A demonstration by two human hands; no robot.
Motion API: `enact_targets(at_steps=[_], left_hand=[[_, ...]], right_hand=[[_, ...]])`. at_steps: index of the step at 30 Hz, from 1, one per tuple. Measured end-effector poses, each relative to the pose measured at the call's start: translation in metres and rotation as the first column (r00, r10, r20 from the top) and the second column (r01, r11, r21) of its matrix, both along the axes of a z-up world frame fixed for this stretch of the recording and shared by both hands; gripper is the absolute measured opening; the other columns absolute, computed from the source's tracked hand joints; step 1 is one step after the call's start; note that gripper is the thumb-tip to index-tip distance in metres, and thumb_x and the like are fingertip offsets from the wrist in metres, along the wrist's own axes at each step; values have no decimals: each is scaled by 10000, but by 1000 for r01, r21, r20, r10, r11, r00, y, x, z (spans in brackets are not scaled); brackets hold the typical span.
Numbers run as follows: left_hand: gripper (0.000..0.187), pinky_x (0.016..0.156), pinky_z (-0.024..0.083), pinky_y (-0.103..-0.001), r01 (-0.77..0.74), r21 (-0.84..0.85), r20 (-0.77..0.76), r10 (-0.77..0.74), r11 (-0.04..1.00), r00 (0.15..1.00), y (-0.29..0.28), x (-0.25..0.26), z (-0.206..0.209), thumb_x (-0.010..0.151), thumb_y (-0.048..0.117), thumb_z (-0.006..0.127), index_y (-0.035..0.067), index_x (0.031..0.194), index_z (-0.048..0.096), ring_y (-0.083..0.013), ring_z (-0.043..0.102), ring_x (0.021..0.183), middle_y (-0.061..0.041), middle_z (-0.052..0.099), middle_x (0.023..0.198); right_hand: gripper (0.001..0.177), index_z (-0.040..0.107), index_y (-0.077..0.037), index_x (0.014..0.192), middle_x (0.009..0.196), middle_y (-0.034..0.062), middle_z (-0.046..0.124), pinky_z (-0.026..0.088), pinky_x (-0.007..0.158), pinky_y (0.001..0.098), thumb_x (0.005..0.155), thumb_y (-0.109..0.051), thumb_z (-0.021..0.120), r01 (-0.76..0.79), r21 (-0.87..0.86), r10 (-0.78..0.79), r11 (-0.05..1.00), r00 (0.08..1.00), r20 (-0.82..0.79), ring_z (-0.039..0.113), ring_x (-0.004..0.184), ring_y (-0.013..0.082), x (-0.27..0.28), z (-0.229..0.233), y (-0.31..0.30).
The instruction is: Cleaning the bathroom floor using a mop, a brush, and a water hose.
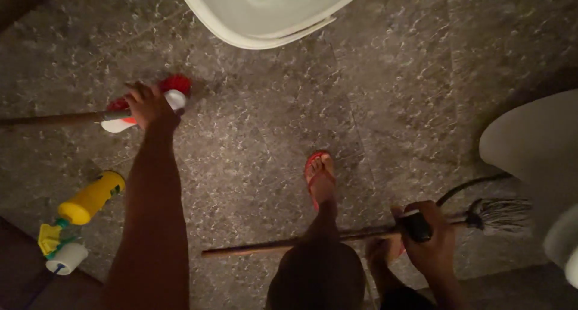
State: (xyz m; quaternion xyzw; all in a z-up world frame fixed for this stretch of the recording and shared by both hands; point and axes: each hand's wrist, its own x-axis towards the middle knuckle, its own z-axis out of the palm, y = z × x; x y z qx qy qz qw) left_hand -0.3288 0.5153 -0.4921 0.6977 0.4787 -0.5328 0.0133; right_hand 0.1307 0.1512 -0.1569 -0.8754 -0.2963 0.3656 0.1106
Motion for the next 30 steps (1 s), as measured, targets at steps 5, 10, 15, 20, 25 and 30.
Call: enact_targets(at_steps=[5, 10, 15, 20, 25, 30], left_hand=[[870, 854, 515, -634, -98, -51, 281, 108, 994, 953, -10, 17, 32, 926, 668, 565, 81, 1500, 274, -462, 619, 1175, -267, 622, 1281], [780, 746, 566, -573, -167, -64, 496, 177, 984, 850, -53, 77, 53, 941, 550, 606, -14, 1417, 355, -408, 675, 988, -261, 621, 1232], [901, 741, 571, -547, -162, -72, 811, 152, 984, 565, -98, 160, 110, 802, 372, 786, -42, 1442, 305, -434, 677, 991, -299, 626, 1217], [870, 716, 564, -564, -331, -227, 836, 357, 916, 416, -135, 255, 222, 873, 398, 723, -48, 1467, 269, -475, 701, 854, -287, 676, 1076], [709, 674, 549, -553, -267, -327, 879, 396, 906, 267, -179, 318, 309, 921, 413, 692, -38, 1345, 345, -470, 705, 831, -253, 714, 956], [676, 644, 540, -544, -216, -409, 891, 440, 887, 117, -226, 373, 390, 922, 398, 689, -21, 1336, 358, -466, 706, 804, -250, 713, 868]], right_hand=[[227, 677, -30, 923, 714, 111, 701, 510, 580, 356, 844, -205, 797, -17, -130, 3, 991, 995, -103, 679, 596, 221, 3, -13, -51], [338, 658, 21, 1023, 808, 169, 681, 523, 593, 376, 765, -148, 797, -40, -24, 38, 999, 994, -100, 678, 671, 254, 2, 6, -78], [374, 675, 31, 1026, 759, 175, 665, 513, 578, 378, 756, -179, 827, 8, 9, -8, 1000, 999, -49, 646, 619, 255, 7, 47, -80], [376, 716, -2, 1035, 629, 141, 643, 461, 499, 389, 832, -290, 848, 95, -125, -91, 988, 995, 39, 591, 482, 242, 14, 91, -91], [151, 690, -79, 836, 652, 100, 619, 456, 495, 375, 831, -199, 781, 66, 259, -76, 964, 997, 31, 600, 511, 236, 26, 147, -123], [235, 580, -67, 634, 562, 138, 542, 441, 495, 432, 678, -157, 793, 147, 190, -146, 971, 989, -19, 568, 473, 311, 33, 195, -182]])
